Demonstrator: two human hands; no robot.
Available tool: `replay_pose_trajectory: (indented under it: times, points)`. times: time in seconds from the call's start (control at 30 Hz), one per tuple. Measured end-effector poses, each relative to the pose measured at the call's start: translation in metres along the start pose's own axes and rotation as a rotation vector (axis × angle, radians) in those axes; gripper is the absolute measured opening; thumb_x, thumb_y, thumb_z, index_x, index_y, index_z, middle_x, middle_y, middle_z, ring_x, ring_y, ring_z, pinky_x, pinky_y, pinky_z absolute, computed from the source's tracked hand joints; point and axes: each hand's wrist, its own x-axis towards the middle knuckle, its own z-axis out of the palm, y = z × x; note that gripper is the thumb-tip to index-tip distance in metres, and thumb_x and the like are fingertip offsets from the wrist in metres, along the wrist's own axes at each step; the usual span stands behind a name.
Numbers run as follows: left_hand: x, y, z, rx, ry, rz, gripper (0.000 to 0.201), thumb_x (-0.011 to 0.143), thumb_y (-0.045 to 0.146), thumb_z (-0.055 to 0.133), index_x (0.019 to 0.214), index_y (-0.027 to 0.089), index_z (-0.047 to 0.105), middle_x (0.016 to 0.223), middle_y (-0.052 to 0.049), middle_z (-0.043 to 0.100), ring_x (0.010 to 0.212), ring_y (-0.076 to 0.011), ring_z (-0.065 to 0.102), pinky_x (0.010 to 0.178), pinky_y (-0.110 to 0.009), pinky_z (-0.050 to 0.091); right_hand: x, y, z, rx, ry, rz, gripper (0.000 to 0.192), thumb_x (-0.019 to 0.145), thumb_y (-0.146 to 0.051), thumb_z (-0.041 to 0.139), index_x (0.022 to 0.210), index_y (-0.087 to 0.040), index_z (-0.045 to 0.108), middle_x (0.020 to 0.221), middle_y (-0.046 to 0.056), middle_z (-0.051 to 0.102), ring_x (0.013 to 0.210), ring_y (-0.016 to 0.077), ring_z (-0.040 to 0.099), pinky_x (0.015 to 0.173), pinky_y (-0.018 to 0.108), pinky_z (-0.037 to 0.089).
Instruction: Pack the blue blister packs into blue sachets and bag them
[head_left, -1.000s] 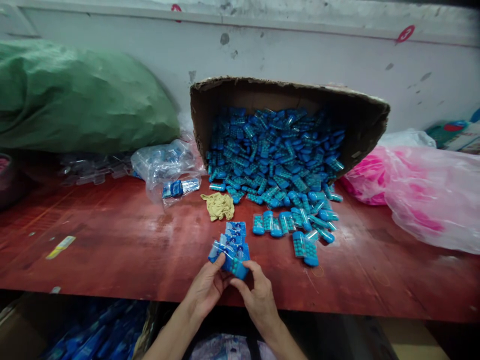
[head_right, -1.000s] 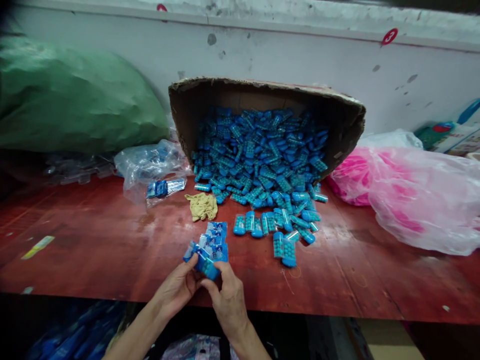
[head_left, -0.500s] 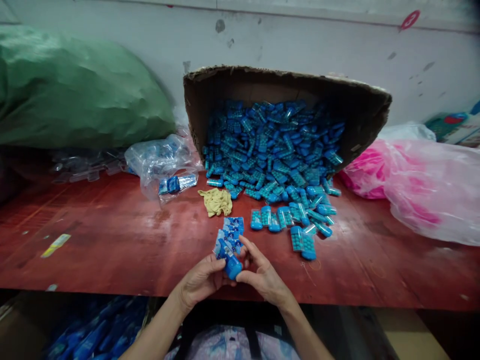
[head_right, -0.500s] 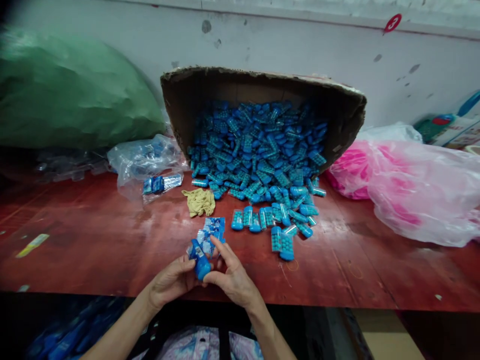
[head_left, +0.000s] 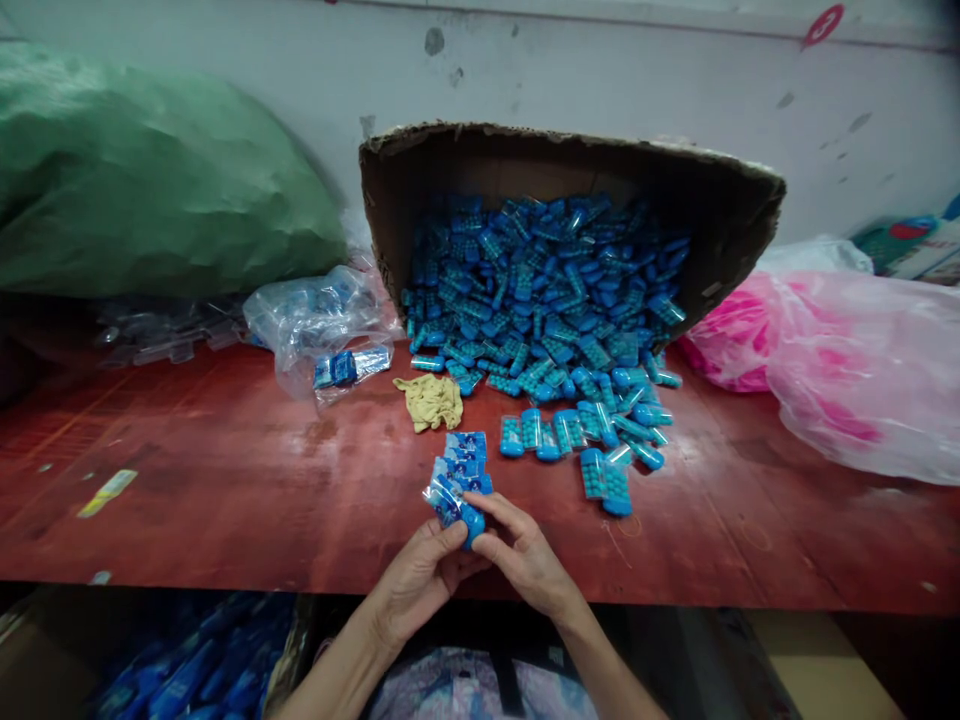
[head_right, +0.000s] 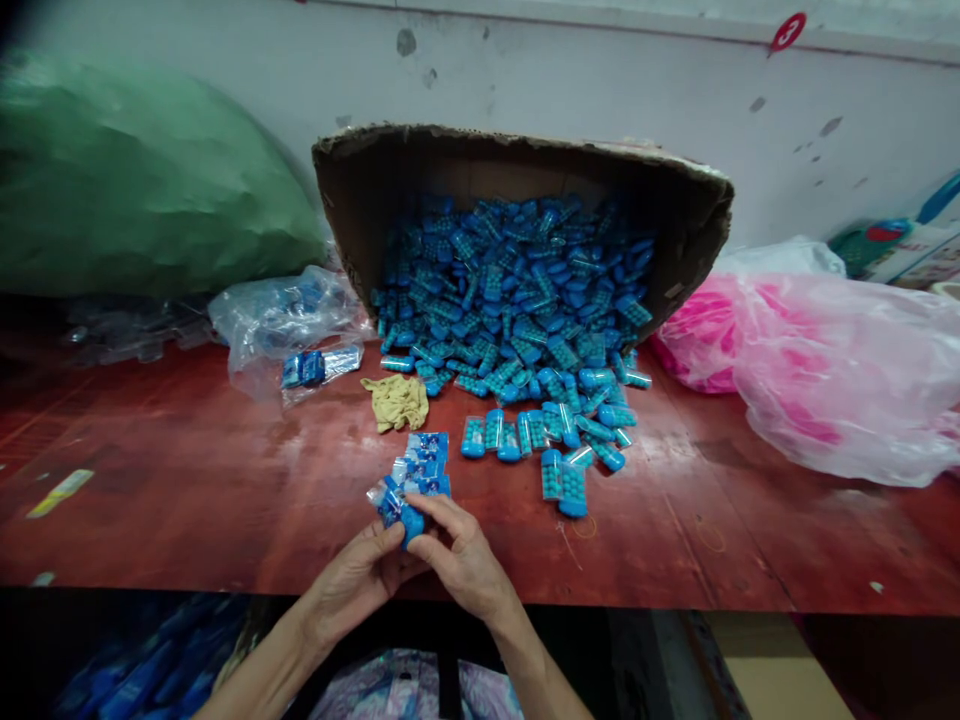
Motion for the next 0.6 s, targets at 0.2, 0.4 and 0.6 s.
replay_pose_trajectory:
  times: [0.2, 0.4, 0.6]
  points:
    - [0.002, 0.000, 0.012, 0.062, 0.079, 0.063, 0.020, 0.070, 0.020, 0.065, 0.089, 0.014, 0.065, 0.087, -0.006, 0.069, 0.081, -0.0177, 0.064, 0.081, -0.032, 0.046, -0.005, 0.011, 0.015, -0.099, 0.268, -0.081, 0.036, 0.079, -0.016, 0.054, 0.114, -0.028, 0.056, 0.112, 0.004, 0.059, 0.105, 0.0208, 0.052, 0.094, 0.036, 0.039]
    - [-0.001, 0.004, 0.009, 0.101, 0.130, 0.100, 0.023, 0.073, 0.027, 0.061, 0.092, 0.015, 0.065, 0.084, -0.007, 0.070, 0.079, -0.0175, 0.063, 0.076, -0.031, 0.048, -0.005, 0.020, 0.024, 0.098, 0.309, 0.028, 0.039, 0.074, -0.015, 0.058, 0.112, -0.025, 0.054, 0.104, 0.004, 0.059, 0.098, 0.0192, 0.055, 0.091, 0.034, 0.041]
    - [0.001, 0.014, -0.002, 0.106, 0.031, 0.004, 0.024, 0.075, 0.022, 0.059, 0.097, 0.015, 0.064, 0.087, -0.008, 0.069, 0.077, -0.0170, 0.064, 0.071, -0.028, 0.050, -0.001, 0.012, 0.013, 0.173, 0.139, 0.059, 0.059, 0.064, -0.017, 0.070, 0.118, -0.032, 0.051, 0.097, -0.001, 0.052, 0.091, 0.0162, 0.052, 0.086, 0.030, 0.042]
